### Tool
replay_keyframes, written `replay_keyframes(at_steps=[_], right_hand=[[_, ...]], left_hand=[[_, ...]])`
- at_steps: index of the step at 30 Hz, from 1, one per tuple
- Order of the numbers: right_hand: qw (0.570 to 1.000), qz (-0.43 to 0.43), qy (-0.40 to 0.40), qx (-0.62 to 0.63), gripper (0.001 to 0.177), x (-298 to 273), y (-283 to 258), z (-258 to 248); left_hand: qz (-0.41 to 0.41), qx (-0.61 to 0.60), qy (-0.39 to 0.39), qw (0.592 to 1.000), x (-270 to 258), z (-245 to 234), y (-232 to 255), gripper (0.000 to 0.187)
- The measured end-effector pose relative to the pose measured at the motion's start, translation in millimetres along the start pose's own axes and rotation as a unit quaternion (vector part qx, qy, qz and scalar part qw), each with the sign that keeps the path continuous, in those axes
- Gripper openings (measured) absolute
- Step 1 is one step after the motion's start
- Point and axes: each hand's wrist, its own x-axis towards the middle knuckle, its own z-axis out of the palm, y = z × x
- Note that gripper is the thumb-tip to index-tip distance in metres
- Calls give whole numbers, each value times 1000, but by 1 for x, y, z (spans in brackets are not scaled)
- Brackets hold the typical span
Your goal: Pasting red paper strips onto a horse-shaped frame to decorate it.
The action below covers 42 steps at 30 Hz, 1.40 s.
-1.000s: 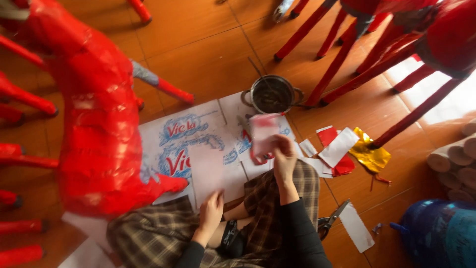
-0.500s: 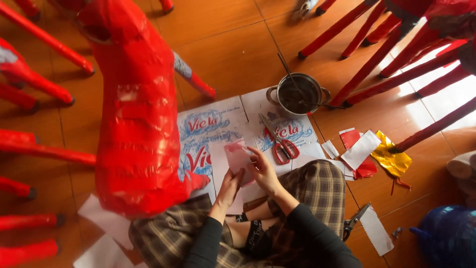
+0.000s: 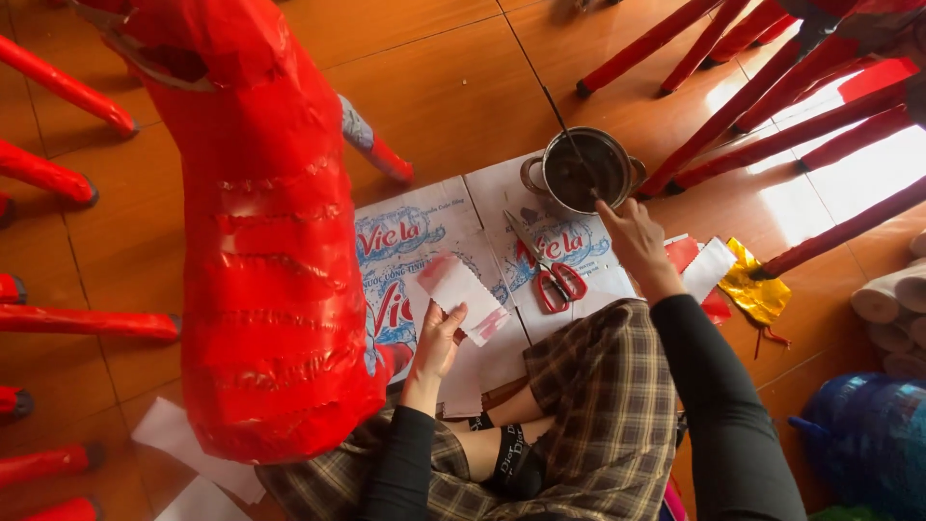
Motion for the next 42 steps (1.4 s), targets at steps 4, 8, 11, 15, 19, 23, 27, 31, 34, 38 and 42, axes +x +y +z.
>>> replay_keyframes(at_steps=[4,8,11,15,19,23,27,31,34,38,42], right_hand=[[994,101,4,46,44,-37,-47,-10],[933,213,4,292,42,-52,-95,2],[747,345,-28,567,42,-37,-103,28],[549,384,-4,742,18,-31,-96,65],[657,302,-32,690,16,-85,-134,-61],[755,33,-30,655,36,-144,-155,-105],[817,-84,10,571,32,-173,-158,-89],[804,-43,20,592,29,-179,-151,-91],[822,-45,38,567,35,-183,-154,-97],[810,-30,-1,586,41,-172,-136,-94],[836,154,59,523,47,-137,-89,-99]], left_hand=[[24,41,18,999,-5,4,-1,55],[45,80,41,995,-5,-7,-22,64],[63,73,41,995,-22,8,-11,72],[88,65,48,993,-47,37,17,83],[96,65,52,992,-31,-5,-7,85],[70,68,53,994,-11,-43,-30,78],[55,39,71,995,-98,97,88,67],[68,-4,81,994,-103,85,107,63],[77,-44,68,994,-93,77,105,45],[84,-108,62,989,-81,70,114,27],[89,-124,103,983,-97,105,125,38]])
